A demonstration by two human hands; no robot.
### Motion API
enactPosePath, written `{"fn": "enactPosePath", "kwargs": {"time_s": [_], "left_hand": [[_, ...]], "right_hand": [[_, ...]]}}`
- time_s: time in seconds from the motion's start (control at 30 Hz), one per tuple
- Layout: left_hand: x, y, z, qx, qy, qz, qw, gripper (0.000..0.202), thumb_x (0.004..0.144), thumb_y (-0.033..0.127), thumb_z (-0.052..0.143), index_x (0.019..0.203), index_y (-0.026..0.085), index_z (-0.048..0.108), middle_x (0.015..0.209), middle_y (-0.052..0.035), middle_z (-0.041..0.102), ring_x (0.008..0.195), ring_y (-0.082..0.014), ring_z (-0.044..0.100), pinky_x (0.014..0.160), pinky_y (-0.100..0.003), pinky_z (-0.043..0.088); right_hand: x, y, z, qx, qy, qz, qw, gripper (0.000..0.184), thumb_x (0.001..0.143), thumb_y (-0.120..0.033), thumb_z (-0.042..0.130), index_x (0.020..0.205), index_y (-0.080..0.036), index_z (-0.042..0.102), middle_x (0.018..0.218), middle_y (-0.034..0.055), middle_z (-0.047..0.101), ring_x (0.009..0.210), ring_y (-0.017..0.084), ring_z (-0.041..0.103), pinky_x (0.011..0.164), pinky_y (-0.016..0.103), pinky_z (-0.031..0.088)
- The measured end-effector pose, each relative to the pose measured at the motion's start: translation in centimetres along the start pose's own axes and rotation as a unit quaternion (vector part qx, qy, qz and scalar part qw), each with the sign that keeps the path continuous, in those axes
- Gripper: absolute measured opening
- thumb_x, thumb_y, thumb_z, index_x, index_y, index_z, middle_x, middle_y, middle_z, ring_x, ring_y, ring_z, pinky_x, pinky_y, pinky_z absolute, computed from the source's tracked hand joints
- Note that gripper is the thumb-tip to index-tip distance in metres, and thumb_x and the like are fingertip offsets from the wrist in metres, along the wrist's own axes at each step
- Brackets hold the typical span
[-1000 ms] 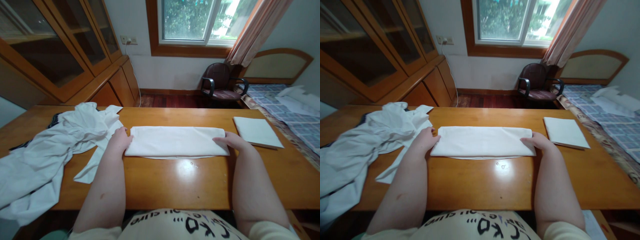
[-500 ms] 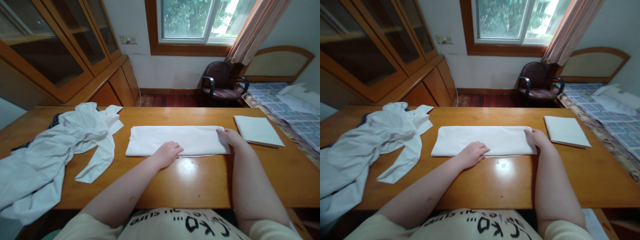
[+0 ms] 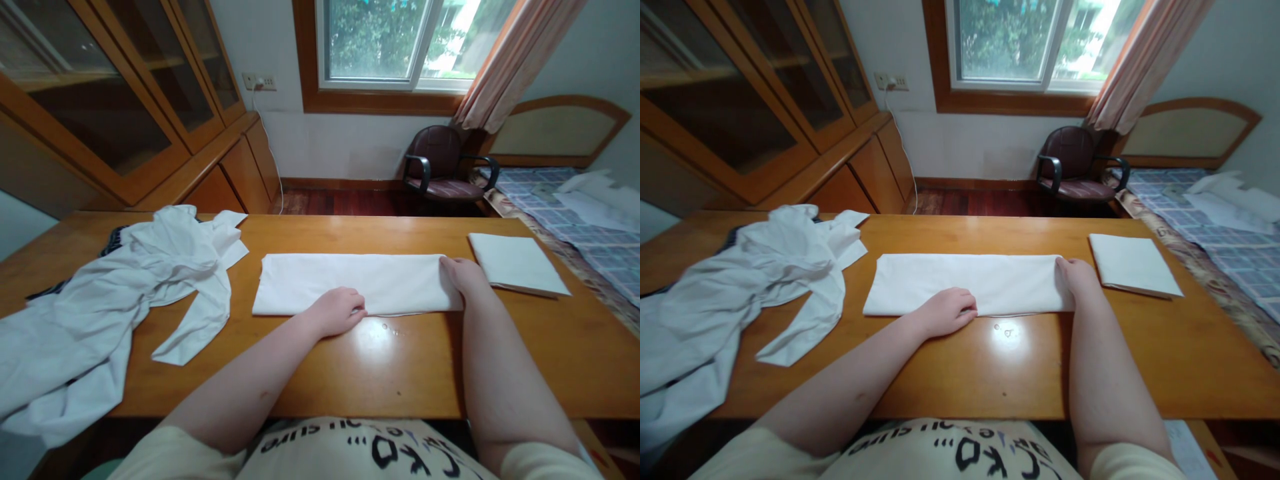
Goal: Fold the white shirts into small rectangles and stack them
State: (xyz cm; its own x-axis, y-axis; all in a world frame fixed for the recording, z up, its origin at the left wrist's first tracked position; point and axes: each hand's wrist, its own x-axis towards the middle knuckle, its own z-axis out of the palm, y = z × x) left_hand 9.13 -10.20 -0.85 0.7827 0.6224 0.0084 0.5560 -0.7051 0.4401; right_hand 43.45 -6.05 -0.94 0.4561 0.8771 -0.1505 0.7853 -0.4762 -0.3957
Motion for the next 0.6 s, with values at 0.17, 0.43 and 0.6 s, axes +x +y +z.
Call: {"fn": "enactPosePath", "kwargs": {"time_s": [0.17, 0.43, 0.6], "left_hand": [[0.7, -0.3, 0.7, -0.033, 0.005, -0.064, 0.997, 0.024, 0.086, 0.027, 0.056, 0.109, 0.019, 0.061, 0.091, -0.0035, 0.068, 0.087, -0.0186, 0.062, 0.079, -0.029, 0.045], [0.8, -0.4, 0.5, -0.052, 0.003, -0.073, 0.996, 0.026, 0.082, 0.03, 0.061, 0.105, 0.019, 0.062, 0.085, -0.0024, 0.067, 0.077, -0.0189, 0.062, 0.071, -0.029, 0.045], [0.7, -0.9, 0.6, -0.119, 0.002, -0.099, 0.988, 0.046, 0.081, 0.03, 0.061, 0.126, 0.021, 0.056, 0.087, 0.0001, 0.068, 0.079, -0.016, 0.062, 0.071, -0.026, 0.045]], "right_hand": [[-2.8, -3.6, 1.1, 0.004, 0.184, -0.119, 0.976, 0.053, 0.09, -0.041, 0.04, 0.128, -0.005, 0.05, 0.128, 0.0237, 0.053, 0.125, 0.034, 0.045, 0.105, 0.049, 0.032], [-8.0, -9.8, 8.4, -0.12, -0.058, -0.431, 0.892, 0.056, 0.096, -0.044, 0.031, 0.146, -0.02, 0.035, 0.154, 0.0086, 0.028, 0.142, 0.024, 0.023, 0.115, 0.046, 0.016], [-6.4, -8.1, 8.7, -0.163, -0.029, -0.315, 0.935, 0.07, 0.093, -0.058, 0.028, 0.149, -0.016, 0.029, 0.154, 0.0113, 0.027, 0.143, 0.024, 0.021, 0.115, 0.042, 0.016]]}}
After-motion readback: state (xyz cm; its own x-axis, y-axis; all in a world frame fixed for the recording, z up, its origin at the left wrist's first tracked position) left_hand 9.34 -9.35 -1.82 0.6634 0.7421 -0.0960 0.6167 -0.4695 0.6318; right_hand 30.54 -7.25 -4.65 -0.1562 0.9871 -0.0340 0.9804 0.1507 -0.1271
